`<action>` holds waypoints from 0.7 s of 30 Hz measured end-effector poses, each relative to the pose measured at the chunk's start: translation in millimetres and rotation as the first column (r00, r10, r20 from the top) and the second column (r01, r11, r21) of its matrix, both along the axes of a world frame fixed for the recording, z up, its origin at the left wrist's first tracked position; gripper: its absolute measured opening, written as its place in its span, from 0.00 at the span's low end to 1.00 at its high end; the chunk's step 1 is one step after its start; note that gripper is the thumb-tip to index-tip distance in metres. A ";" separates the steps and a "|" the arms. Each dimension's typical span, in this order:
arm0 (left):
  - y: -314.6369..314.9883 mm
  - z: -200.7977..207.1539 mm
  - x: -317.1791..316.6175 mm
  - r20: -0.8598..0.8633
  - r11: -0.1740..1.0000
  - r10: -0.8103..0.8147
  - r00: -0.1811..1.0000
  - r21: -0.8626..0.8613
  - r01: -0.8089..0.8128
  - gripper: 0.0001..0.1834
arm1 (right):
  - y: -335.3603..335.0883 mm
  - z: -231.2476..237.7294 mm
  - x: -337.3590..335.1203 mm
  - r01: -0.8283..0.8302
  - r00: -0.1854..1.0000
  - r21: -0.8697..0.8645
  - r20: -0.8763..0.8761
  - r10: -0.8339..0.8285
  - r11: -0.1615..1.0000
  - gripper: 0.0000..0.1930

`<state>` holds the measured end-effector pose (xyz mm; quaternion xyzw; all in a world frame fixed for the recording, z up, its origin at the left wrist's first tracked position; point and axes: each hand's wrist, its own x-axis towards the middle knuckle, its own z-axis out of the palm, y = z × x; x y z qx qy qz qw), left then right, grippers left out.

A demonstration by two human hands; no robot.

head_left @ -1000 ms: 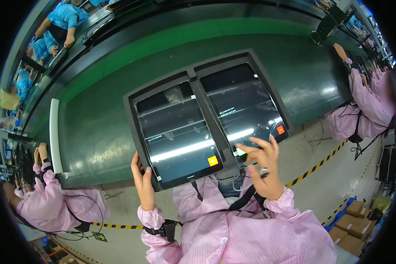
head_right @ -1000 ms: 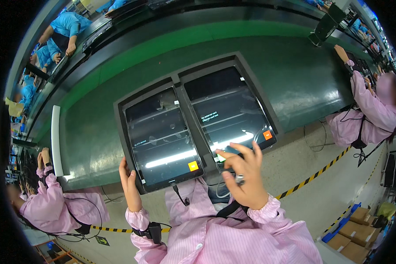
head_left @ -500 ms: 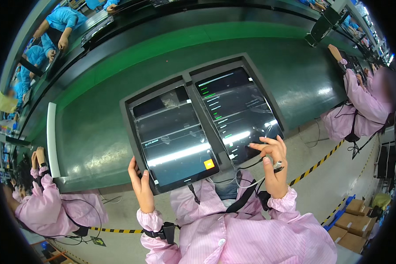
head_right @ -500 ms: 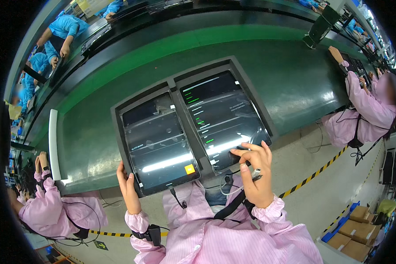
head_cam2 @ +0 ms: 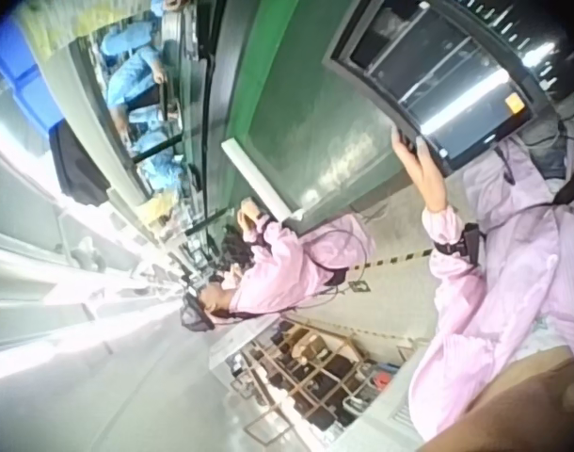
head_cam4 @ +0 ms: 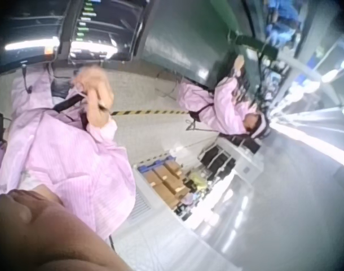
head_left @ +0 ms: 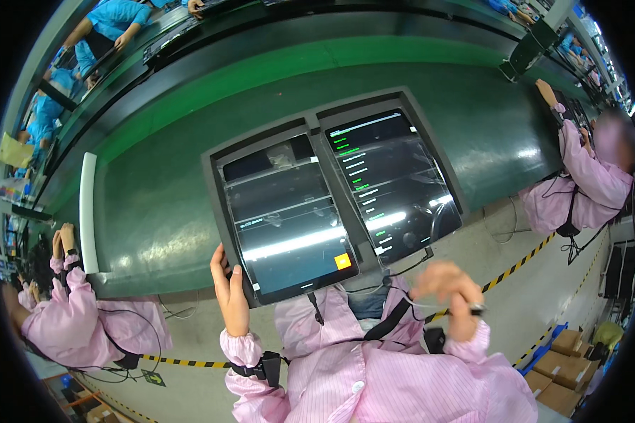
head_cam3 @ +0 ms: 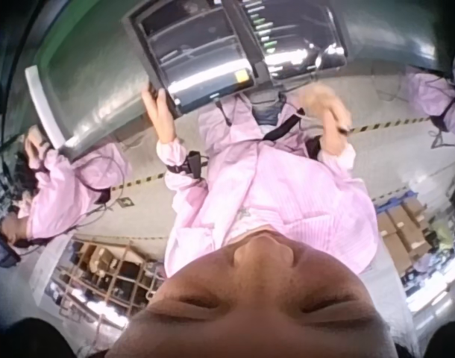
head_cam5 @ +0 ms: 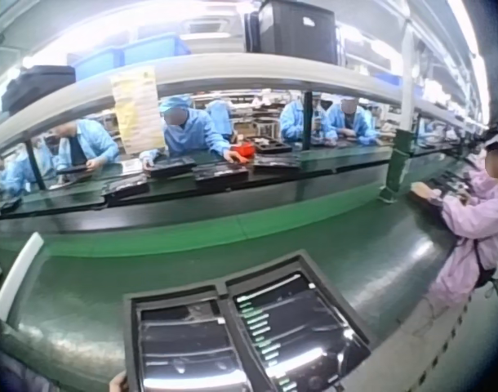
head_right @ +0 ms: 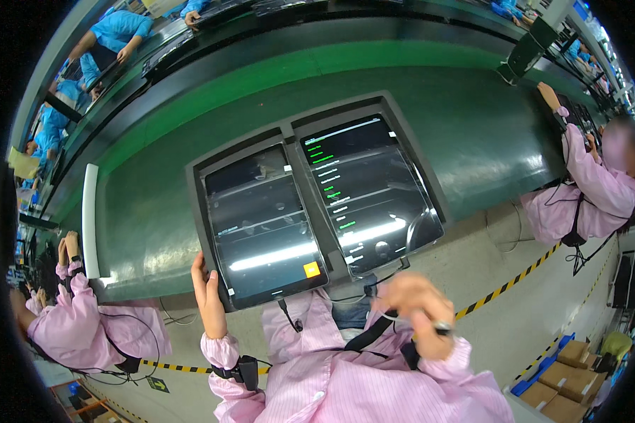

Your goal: Connecting cables to multiple tablet screens and interacting with the touch interface for functional testing on a factory assembly line.

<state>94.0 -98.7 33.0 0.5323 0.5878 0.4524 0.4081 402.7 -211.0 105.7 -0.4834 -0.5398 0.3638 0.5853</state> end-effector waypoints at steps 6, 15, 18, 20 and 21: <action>7.0 -15.6 -14.2 0.058 0.999 0.002 0.998 -0.033 0.000 0.22 | -62.1 1.2 53.6 -0.613 0.790 -0.694 -0.522 0.322 0.377 0.19; 12.7 -10.0 -14.6 -0.011 1.000 -0.012 1.000 0.016 0.012 0.22 | -104.0 -104.3 203.2 0.535 0.833 -0.743 0.384 -0.397 0.403 0.18; 10.6 -9.9 -14.5 -0.034 1.000 -0.027 0.999 -0.006 0.027 0.22 | -68.5 -63.4 181.7 0.719 0.694 -0.355 0.313 -0.649 0.598 0.18; 10.0 -10.7 -11.1 -0.033 1.000 -0.016 0.999 -0.008 0.016 0.22 | -37.6 -26.1 129.2 0.630 0.763 -0.164 0.314 -0.565 0.759 0.18; 9.1 -11.6 -10.1 -0.031 1.000 -0.004 1.000 -0.011 0.004 0.22 | -23.2 -14.6 101.5 0.470 0.826 -0.079 0.391 -0.406 0.879 0.16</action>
